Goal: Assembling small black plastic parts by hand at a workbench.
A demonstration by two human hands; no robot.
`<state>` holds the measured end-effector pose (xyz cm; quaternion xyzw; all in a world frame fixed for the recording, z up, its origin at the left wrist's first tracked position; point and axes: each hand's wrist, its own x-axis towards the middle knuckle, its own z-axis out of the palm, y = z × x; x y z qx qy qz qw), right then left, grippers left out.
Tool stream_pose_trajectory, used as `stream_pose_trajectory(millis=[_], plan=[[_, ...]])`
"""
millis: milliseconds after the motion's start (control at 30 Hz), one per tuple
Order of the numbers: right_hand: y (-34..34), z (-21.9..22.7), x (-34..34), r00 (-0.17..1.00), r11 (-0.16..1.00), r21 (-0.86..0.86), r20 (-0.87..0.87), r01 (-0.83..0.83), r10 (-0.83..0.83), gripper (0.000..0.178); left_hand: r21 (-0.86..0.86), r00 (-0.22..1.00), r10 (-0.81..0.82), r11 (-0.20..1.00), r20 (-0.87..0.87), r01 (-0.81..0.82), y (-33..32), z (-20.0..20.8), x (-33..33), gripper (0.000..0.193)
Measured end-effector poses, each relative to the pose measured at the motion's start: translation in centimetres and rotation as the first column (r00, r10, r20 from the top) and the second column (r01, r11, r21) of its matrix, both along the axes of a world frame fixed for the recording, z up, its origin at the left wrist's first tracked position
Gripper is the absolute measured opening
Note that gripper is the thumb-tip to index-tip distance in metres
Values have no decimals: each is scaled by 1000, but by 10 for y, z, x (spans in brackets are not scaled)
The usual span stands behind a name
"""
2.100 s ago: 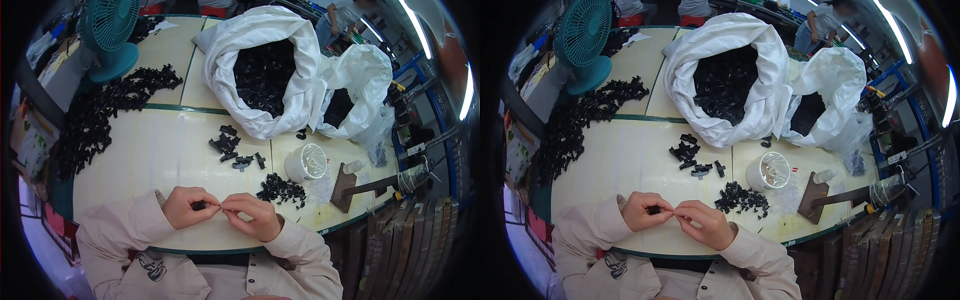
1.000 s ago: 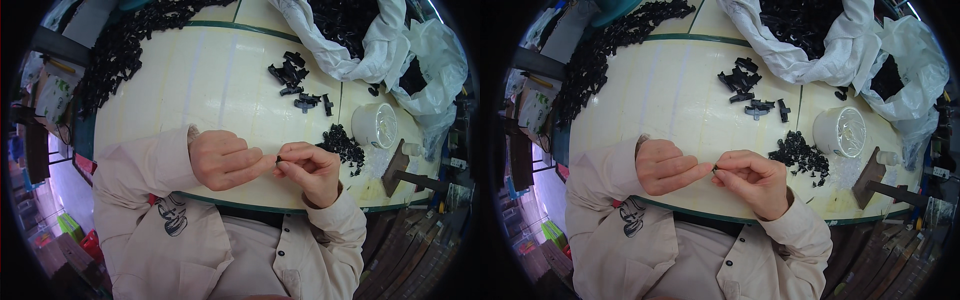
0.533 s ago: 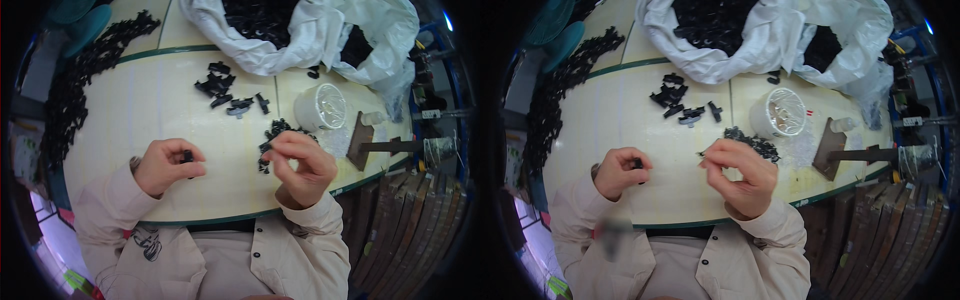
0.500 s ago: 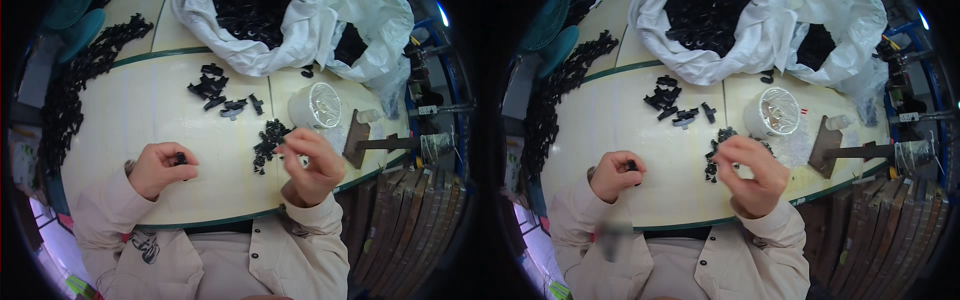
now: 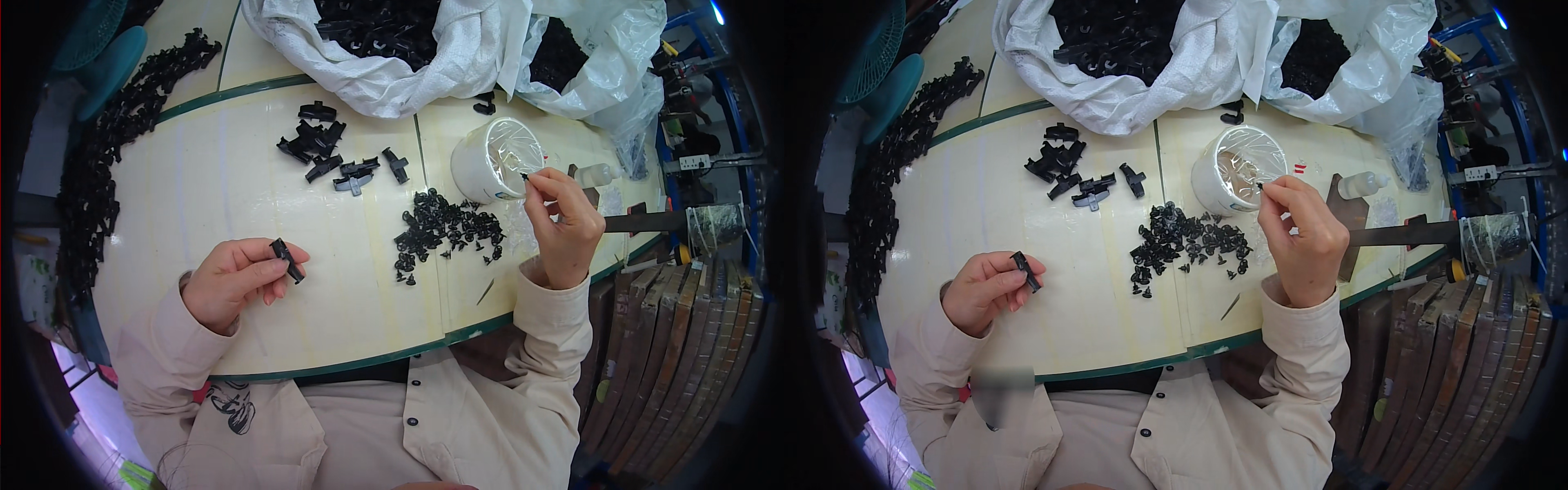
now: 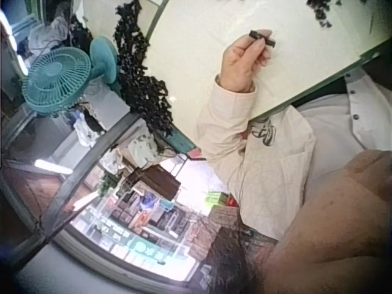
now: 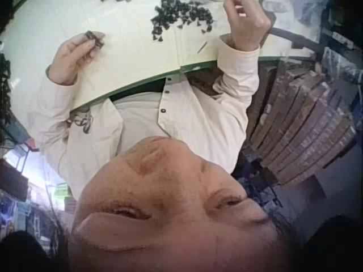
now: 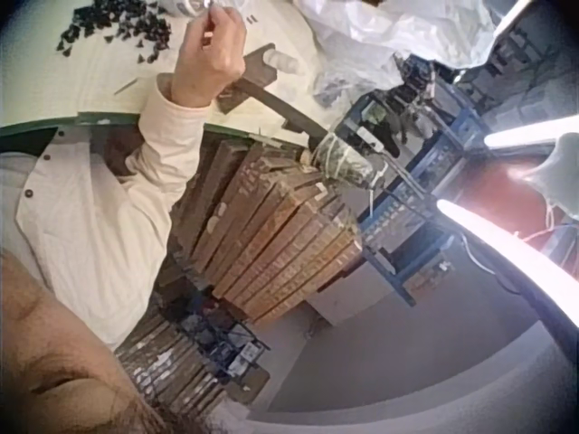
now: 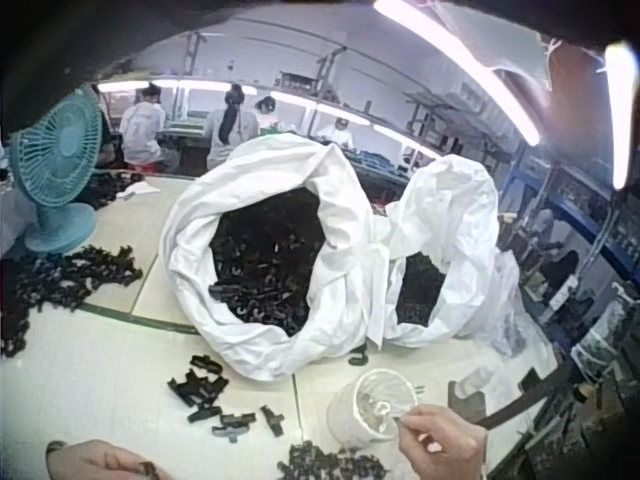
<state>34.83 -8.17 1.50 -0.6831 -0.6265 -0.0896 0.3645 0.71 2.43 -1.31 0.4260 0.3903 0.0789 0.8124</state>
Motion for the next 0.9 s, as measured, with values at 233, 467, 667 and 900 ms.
stream_pose_trajectory(millis=[233, 467, 667, 900], plan=[[6, 5, 2, 995, 997, -71, 96, -2, 9, 14, 49, 1000, -27, 998, -12, 28, -1, 1, -1, 26], [9, 3, 2, 996, 997, -61, 82, -41, 46, 17, -24, 991, 126, 992, -52, -127, -9, 3, -3, 25], [-17, 5, -57, 912, 984, 171, -393, -55, 119, 24, -26, 993, 109, 994, 48, -108, -5, 3, 6, 26], [17, -25, -135, 626, 856, 11, -677, -517, 387, 23, -12, 985, 80, 997, 152, -79, -8, 0, 0, 30]])
